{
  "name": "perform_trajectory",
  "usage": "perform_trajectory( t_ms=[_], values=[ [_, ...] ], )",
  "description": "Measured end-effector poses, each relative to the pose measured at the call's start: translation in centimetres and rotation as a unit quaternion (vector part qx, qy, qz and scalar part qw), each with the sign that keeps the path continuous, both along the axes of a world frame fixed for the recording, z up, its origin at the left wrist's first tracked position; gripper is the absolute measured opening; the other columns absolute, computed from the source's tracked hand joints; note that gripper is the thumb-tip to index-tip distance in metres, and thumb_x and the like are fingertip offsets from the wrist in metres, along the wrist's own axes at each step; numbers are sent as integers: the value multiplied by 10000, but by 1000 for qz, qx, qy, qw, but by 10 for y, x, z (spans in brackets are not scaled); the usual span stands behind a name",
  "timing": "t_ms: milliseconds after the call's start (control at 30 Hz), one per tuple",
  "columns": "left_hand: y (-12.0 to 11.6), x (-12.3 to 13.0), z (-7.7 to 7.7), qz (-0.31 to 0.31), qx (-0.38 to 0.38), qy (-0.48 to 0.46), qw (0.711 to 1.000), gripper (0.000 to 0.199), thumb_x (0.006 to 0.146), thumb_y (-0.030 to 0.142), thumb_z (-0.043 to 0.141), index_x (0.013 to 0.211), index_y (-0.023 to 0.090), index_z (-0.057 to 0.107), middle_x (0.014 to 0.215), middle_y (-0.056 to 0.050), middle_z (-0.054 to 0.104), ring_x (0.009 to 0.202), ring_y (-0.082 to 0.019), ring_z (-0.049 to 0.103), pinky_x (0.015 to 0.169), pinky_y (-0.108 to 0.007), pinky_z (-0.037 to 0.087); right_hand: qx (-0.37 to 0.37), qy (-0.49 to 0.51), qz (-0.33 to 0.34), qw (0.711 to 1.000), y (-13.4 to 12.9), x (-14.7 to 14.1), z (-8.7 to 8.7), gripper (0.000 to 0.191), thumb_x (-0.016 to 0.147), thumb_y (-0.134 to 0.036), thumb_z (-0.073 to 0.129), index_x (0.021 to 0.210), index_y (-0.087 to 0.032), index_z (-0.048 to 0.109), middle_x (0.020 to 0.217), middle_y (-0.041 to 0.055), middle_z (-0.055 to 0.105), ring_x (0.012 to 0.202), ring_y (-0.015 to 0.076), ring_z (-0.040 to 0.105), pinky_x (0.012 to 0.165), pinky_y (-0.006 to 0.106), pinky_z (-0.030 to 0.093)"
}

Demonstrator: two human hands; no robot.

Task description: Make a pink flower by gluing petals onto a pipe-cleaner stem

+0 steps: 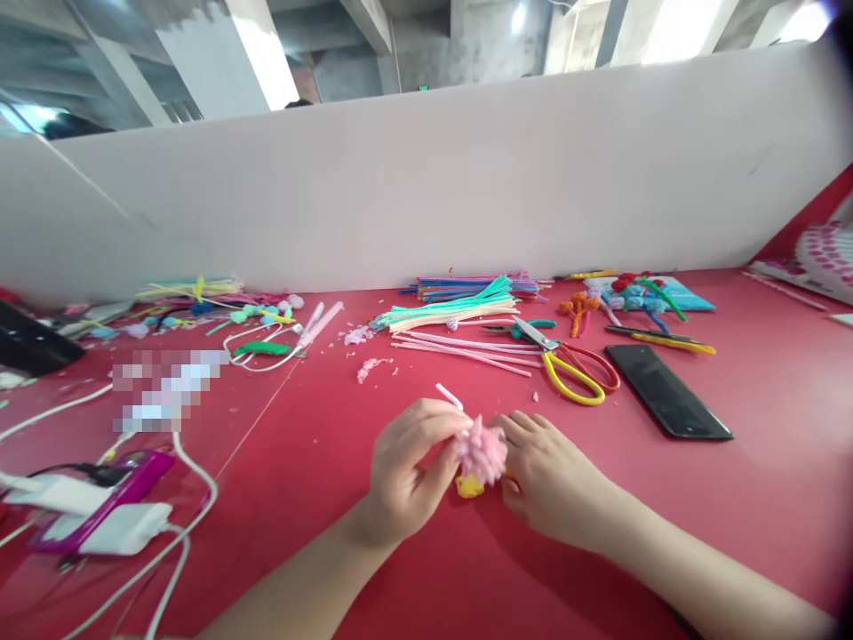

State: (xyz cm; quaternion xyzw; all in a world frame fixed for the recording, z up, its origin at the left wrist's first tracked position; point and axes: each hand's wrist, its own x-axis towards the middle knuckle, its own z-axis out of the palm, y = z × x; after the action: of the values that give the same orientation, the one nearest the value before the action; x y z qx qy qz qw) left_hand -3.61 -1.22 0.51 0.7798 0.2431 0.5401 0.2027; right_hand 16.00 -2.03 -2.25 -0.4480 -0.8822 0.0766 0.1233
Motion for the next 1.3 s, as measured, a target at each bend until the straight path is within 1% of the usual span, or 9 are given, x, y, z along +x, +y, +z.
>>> perform_trajectory(
  t_ms=[167,333,500,633,733,833,900,1133,1300],
  values=[
    [2,-2,-2,30,-20,-11,999,170,878,118,479,876,219,616,849,-75,653,800,-193,601,743,-340,488,-29,-8,-19,999,-1,-1,-13,382,636,-40,464,986,-156,564,975,103,568,904,251,548,814,393,462],
    [0,1,-2,59,-103,-36,992,201,905,213,463,794,208,631,819,-79,631,770,-197,577,715,-328,474,-44,126,-55,990,3,5,-8,497,614,4,447,1078,-168,497,1019,95,537,954,231,539,842,366,463],
    [-5,6,-6,52,-188,-75,978,177,895,291,505,819,223,650,799,-61,636,728,-183,574,724,-308,473,-8,311,-80,947,7,9,10,349,706,-78,520,1029,-206,489,959,57,539,822,186,542,696,292,483],
    [-7,8,-6,40,-205,-69,976,194,900,301,498,811,212,646,779,-65,626,739,-186,579,736,-310,474,26,405,-65,911,4,10,13,235,768,-144,527,987,-220,495,895,34,558,738,163,543,643,272,484],
    [-9,10,-3,31,-241,-75,967,226,901,298,504,738,199,626,713,-43,601,653,-152,551,658,-276,460,69,451,-81,886,-3,12,15,187,796,-165,530,968,-229,497,886,29,571,700,156,563,623,278,490],
    [-11,15,0,19,-303,-85,949,234,891,334,525,746,189,640,624,-14,569,543,-117,482,564,-251,417,142,438,-115,880,-10,13,19,192,789,-165,570,959,-241,523,888,37,584,770,188,599,685,319,505],
    [-12,17,-1,11,-345,-102,933,230,879,365,540,804,184,660,608,-9,568,528,-111,464,543,-246,399,159,423,-108,886,-14,14,22,167,786,-154,573,915,-247,524,859,34,588,756,190,605,676,324,510],
    [-6,19,-4,2,-423,-189,886,222,843,373,578,759,179,643,553,16,544,508,-91,447,503,-212,367,216,355,75,907,-20,22,27,232,757,-129,554,960,-226,499,768,55,607,686,200,583,599,328,508],
    [1,19,0,-11,-519,-250,817,195,795,328,600,678,173,585,498,35,570,393,-60,435,387,-171,328,191,261,127,938,-16,25,19,259,733,-173,593,971,-181,490,814,88,585,683,200,538,583,341,473]
  ],
)
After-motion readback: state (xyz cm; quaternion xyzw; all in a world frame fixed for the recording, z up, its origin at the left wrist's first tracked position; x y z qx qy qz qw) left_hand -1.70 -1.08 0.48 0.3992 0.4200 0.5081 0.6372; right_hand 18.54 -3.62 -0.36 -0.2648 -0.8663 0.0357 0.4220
